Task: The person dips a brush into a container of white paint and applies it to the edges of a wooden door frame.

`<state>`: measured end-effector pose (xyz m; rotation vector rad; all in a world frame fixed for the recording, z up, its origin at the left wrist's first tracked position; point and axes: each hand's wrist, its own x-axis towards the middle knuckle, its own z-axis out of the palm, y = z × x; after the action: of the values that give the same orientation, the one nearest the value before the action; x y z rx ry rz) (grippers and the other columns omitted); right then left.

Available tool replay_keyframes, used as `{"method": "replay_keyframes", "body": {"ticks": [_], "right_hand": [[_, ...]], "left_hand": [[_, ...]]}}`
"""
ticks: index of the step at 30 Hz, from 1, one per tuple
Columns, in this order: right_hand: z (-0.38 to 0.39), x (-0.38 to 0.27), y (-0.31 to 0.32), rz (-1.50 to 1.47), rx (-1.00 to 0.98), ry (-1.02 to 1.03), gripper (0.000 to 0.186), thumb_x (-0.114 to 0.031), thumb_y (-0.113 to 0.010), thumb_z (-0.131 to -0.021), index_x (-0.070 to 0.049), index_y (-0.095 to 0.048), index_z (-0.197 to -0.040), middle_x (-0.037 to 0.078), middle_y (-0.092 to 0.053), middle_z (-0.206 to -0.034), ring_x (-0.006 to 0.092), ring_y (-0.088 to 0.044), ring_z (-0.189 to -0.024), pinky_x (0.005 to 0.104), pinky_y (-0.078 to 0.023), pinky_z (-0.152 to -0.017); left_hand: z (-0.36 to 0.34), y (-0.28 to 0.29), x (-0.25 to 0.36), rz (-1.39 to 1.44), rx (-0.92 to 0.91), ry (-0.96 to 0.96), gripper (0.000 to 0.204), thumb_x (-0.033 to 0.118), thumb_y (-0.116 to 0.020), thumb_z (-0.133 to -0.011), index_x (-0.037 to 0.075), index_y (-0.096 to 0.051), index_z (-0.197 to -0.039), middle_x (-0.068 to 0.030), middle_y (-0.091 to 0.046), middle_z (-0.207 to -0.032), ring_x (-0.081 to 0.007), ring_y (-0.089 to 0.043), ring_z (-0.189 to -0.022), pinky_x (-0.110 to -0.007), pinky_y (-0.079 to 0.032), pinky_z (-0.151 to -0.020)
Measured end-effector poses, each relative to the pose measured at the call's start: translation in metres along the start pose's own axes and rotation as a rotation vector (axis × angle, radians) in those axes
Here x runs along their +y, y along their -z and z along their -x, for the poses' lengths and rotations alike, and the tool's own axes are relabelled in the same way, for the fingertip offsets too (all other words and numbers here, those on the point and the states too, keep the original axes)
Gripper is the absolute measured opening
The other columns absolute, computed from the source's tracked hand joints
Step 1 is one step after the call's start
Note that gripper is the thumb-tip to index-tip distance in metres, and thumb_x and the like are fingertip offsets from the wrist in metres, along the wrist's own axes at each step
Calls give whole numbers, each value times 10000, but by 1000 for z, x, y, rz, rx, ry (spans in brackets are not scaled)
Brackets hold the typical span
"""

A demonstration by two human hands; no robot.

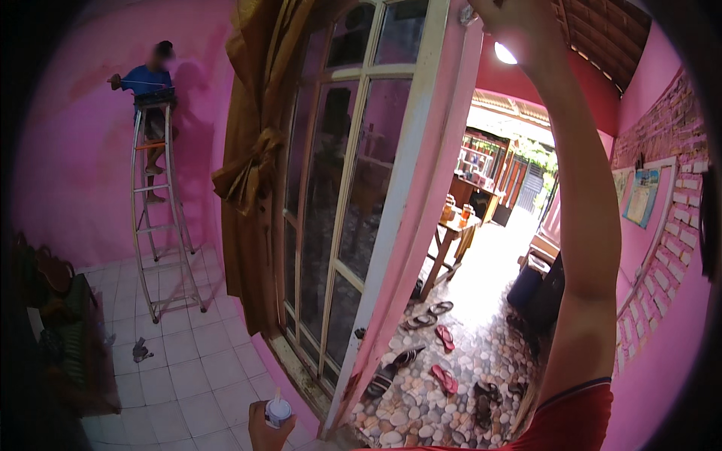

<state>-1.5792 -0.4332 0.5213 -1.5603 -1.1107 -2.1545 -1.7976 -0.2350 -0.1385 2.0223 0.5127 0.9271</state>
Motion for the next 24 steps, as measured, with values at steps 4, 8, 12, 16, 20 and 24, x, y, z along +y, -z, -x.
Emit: {"method": "replay_keyframes", "body": {"ticks": [4, 8, 12, 16, 20, 24], "right_hand": [[68, -14, 6, -134, -157, -64, 303, -331, -690, -958, -29, -702, -983, 111, -736, -765, 235, -728, -672, 336, -553, -671], [150, -76, 35, -192, -278, -174, 217, -265, -684, -981, -49, -689, -1006, 99, -705, -749, 206, -714, -667, 338, -526, -606], [231, -118, 58, -237, -376, -149, 161, -152, -729, -923, -77, -592, -962, 74, -596, -740, 222, -630, -578, 358, -491, -520], [309, -162, 85, -192, -507, -142, 166, -89, -740, -880, -77, -582, -932, 43, -526, -700, 173, -552, -521, 325, -459, -482], [375, -201, 99, -311, -623, -230, 172, -39, -731, -809, -69, -571, -865, 34, -496, -687, 185, -551, -545, 322, -464, -484], [425, -232, 109, -339, -748, -333, 150, -79, -723, -840, -67, -575, -858, 53, -543, -708, 218, -615, -588, 340, -501, -511]], "left_hand": [[5, 1, -7, 26, -30, -10, 500, 211, -906, -730, 13, -640, -1105, -141, -595, -1034, -291, -606, -910, -404, -509, -767], [11, 9, -15, 55, -80, -15, 480, 181, -911, -695, 21, -629, -1049, -122, -572, -1030, -275, -600, -929, -395, -500, -752], [19, 12, -17, 75, -145, -9, 488, 165, -908, -689, 22, -627, -1062, -117, -577, -1036, -266, -599, -925, -387, -499, -757], [29, 19, -18, 84, -190, -19, 532, 156, -914, -673, -1, -615, -1084, -141, -577, -1060, -303, -609, -936, -395, -515, -797], [36, 32, -19, 95, -222, -5, 532, 152, -912, -692, -7, -616, -1105, -136, -571, -1079, -290, -606, -934, -381, -516, -791], [40, 43, -15, 61, -232, -12, 533, 157, -909, -706, -11, -616, -1118, -139, -575, -1093, -289, -610, -949, -377, -520, -799]]}}
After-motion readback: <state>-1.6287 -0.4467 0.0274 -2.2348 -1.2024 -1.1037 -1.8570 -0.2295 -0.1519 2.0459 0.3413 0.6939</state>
